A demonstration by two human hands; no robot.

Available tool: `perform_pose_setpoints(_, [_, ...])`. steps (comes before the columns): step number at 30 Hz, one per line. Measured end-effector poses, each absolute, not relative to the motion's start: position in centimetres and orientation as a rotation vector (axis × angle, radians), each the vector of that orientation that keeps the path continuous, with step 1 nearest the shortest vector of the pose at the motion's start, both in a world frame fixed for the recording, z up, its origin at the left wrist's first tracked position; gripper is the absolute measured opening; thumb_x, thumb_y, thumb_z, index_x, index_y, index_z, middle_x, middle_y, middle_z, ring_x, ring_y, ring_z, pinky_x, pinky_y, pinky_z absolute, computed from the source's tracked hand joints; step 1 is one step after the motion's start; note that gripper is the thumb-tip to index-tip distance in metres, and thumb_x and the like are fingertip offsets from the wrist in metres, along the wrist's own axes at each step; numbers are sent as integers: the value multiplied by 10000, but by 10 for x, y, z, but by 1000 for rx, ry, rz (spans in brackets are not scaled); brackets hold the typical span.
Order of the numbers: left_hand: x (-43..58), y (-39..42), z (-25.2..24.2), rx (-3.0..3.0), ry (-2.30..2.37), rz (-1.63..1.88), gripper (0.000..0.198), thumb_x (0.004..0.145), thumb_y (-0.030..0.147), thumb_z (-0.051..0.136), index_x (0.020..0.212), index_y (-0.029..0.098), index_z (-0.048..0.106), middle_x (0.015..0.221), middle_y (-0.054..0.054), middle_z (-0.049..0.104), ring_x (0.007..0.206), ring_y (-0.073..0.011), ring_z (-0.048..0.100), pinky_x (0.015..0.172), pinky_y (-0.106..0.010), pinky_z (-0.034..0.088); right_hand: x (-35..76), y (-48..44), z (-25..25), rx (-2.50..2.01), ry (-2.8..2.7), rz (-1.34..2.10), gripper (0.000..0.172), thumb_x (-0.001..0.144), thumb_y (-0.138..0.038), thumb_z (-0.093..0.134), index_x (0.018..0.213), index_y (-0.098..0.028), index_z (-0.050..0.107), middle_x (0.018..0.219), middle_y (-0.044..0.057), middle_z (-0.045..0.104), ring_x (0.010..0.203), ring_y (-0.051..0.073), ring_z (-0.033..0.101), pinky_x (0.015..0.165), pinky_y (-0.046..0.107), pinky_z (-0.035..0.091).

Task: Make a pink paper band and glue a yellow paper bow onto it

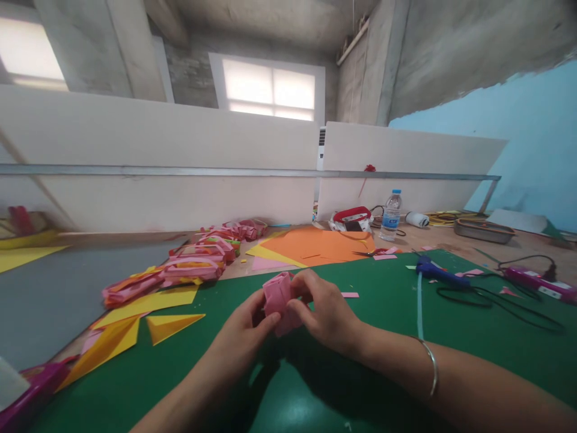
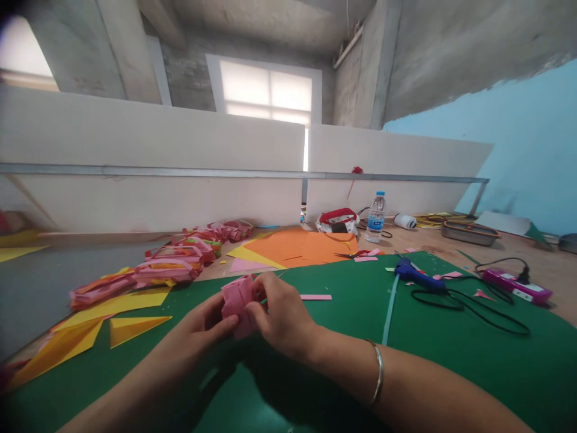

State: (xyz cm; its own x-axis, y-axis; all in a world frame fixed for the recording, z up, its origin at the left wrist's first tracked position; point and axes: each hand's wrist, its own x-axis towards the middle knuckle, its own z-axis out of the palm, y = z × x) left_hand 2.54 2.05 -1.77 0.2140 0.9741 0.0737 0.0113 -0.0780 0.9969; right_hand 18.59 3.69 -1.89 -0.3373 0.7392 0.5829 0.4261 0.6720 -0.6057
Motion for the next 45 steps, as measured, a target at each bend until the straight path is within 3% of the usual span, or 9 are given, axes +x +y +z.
perform_pose_setpoints(5, [29, 18, -20, 1456, 1143, 1230, 316, 639, 130, 538, 946, 166, 608, 801, -36, 687, 819, -226, 636, 770, -331, 491, 185, 35, -18, -869, -1954, 342, 139, 755, -92, 537, 862, -179, 513, 813, 17, 623, 723, 136, 583, 658, 242, 464])
perform_pose_setpoints(12, [31, 13, -27, 1699, 1261, 1192, 369, 693, 159, 475, 1057, 157, 539, 980, -74, 661, 868, -233, 612, 795, -353, 466, 185, 34, -21, -791, -1998, -8, 96, 855, -154, 470, 872, -182, 560, 769, 18, 647, 666, 126, 595, 630, 219, 458])
perform_pose_setpoints(18, [34, 12, -26, 1676, 1316, 1217, 258, 736, 276, 492, 959, 149, 524, 831, -68, 661, 769, -235, 605, 723, -362, 469, 180, 37, -22, -636, -1974, -436, 128, 893, -165, 436, 946, -168, 552, 687, 20, 629, 587, 122, 578, 554, 210, 459])
perform_pose_setpoints(25, [33, 11, -21, 1592, 1227, 1272, 219, 724, 293, 522, 894, 159, 554, 824, -48, 659, 799, -233, 600, 729, -338, 470, 180, 32, -15, -544, -1929, -368, 136, 873, -131, 454, 950, -165, 560, 879, 76, 658, 819, 156, 620, 712, 248, 517])
perform_pose_setpoints(31, [34, 6, -18, 1705, 1289, 1251, 192, 718, 159, 500, 893, 198, 569, 793, -27, 661, 828, -227, 614, 771, -315, 459, 179, 29, -12, -662, -1849, -264, 152, 872, -165, 469, 968, -175, 587, 844, 55, 684, 768, 149, 641, 694, 249, 522])
perform_pose_setpoints(35, [37, 3, -16, 1779, 1345, 1307, 261, 741, 185, 502, 990, 229, 565, 920, -34, 674, 862, -226, 621, 766, -287, 457, 180, 28, -10, -657, -1854, -327, 109, 860, -146, 495, 894, -165, 597, 773, 47, 689, 703, 132, 643, 662, 220, 507])
perform_pose_setpoints(41, [40, 1, -19, 1780, 1377, 1399, 271, 722, 161, 500, 972, 225, 580, 983, -47, 680, 902, -227, 619, 778, -270, 446, 180, 27, -9, -623, -1884, -412, 97, 845, -137, 514, 883, -164, 600, 751, 49, 685, 682, 128, 637, 638, 206, 482])
perform_pose_setpoints(45, [41, -1, -16, 1748, 1382, 1396, 352, 683, 106, 476, 993, 224, 592, 878, -26, 694, 849, -218, 633, 750, -263, 452, 179, 29, -10, -642, -1896, -409, 106, 839, -119, 509, 875, -166, 598, 750, 45, 682, 671, 124, 632, 637, 205, 471])
